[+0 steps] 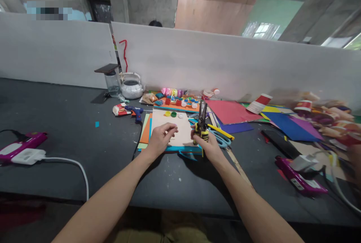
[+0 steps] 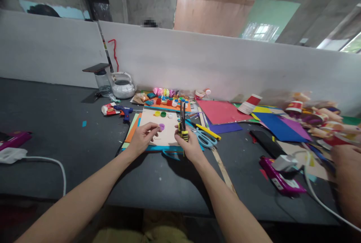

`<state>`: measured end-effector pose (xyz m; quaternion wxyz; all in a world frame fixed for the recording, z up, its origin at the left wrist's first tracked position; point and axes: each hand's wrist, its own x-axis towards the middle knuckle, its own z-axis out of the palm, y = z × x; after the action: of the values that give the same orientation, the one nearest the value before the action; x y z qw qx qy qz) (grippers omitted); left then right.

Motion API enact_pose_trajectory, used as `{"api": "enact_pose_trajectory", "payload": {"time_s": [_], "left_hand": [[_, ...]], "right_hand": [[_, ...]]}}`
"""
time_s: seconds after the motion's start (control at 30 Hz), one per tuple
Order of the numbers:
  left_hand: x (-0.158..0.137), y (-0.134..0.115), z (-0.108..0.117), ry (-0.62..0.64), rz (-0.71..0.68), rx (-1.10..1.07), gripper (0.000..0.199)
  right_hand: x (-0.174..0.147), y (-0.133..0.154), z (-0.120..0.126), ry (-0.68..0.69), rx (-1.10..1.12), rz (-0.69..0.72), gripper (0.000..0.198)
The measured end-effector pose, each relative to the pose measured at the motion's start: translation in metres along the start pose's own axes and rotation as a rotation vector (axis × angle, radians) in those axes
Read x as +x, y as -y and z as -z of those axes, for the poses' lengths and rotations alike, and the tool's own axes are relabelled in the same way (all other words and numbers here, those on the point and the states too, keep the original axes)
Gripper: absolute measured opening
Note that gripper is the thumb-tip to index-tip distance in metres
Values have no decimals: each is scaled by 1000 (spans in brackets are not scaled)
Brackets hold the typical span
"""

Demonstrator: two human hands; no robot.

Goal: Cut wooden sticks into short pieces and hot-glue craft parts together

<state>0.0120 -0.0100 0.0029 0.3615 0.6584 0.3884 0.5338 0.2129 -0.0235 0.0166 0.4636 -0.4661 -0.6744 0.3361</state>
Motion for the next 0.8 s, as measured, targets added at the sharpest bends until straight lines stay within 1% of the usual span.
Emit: {"api": "enact_pose_trajectory", "payload": {"time_s": [0.03, 0.1, 0.2, 0.27, 0.5, 0.8], "left_hand": [[0, 0, 0, -11, -6, 1, 20], [0, -1, 0, -27, -19, 0, 20], [0, 0, 0, -36, -46, -5, 21], [1, 1, 1, -37, -71, -2, 22], [0, 1, 5, -48, -141, 69, 19], [1, 5, 5, -79, -134, 98, 18]], "right_hand": [[-2, 3, -1, -12, -34, 20, 36], [-5, 6, -2, -22, -184, 78, 35], [-11, 7, -4, 16, -487, 165, 40], [-14, 5, -4, 39, -589, 185, 39], [-18, 4, -3, 99, -698, 182, 35], [-20, 6, -6, 143, -710, 128, 35]]}}
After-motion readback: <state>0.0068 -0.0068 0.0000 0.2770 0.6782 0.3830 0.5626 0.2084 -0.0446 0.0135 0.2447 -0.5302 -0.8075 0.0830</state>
